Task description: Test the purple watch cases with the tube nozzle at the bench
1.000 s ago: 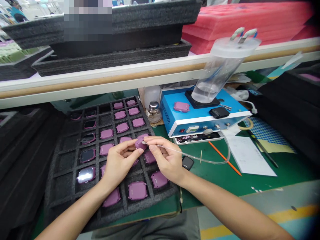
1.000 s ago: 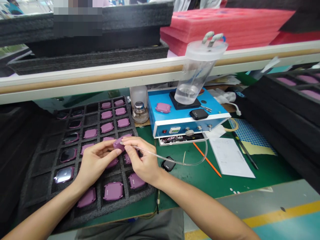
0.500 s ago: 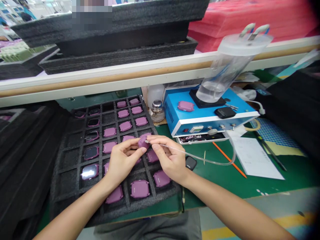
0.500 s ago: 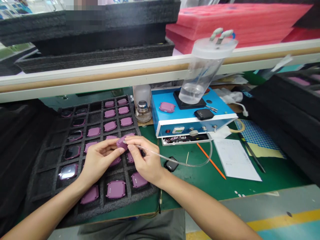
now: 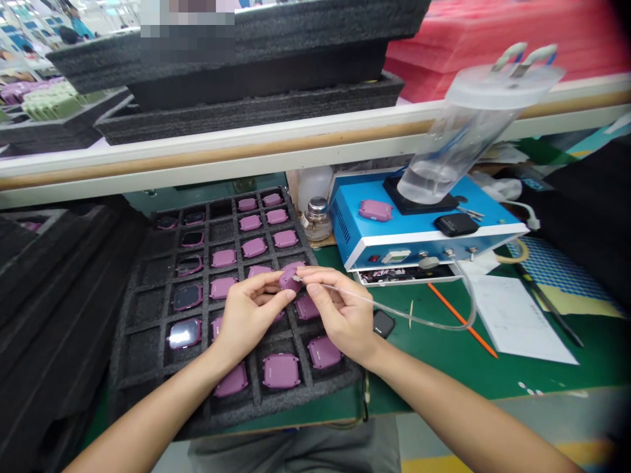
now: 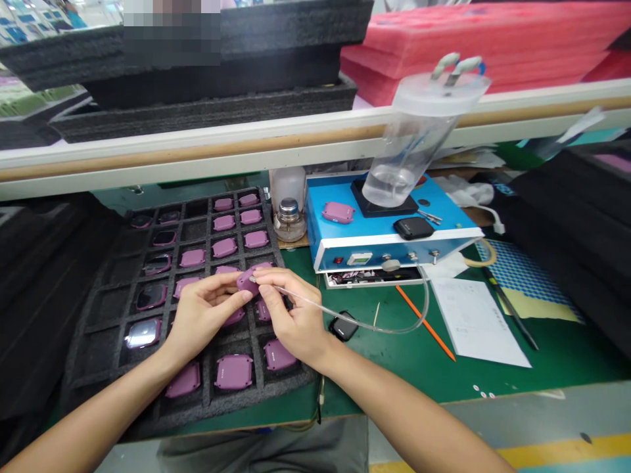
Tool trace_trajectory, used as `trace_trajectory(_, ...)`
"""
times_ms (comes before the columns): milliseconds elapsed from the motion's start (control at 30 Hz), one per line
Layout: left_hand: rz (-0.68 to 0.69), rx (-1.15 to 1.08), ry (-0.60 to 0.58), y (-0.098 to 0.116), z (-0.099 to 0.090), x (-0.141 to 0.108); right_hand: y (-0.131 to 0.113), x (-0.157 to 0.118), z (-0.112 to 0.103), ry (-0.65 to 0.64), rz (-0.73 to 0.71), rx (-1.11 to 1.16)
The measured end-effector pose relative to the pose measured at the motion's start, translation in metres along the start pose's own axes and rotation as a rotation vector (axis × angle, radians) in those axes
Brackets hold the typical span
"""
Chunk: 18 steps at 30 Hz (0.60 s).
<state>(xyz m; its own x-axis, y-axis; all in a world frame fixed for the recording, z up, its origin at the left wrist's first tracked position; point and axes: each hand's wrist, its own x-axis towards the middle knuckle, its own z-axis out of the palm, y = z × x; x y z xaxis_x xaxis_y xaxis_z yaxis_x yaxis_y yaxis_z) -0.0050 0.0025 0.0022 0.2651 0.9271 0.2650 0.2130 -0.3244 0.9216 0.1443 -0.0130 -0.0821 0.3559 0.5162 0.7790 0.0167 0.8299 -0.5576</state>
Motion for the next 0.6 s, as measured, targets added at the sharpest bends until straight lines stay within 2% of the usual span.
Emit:
trace_trajectory(233,-0.004,0.04,0.03,0.0,-0.0004,0.0009,-0.002,0.0016,0.0,0.001,-0.01,-0.019)
trace_trajectory(600,0.022,0.102,-0.01,-0.0024,-0.001,-0.0019,-0.0008,0.0009,0.0004,-0.007,-0.004,-0.024)
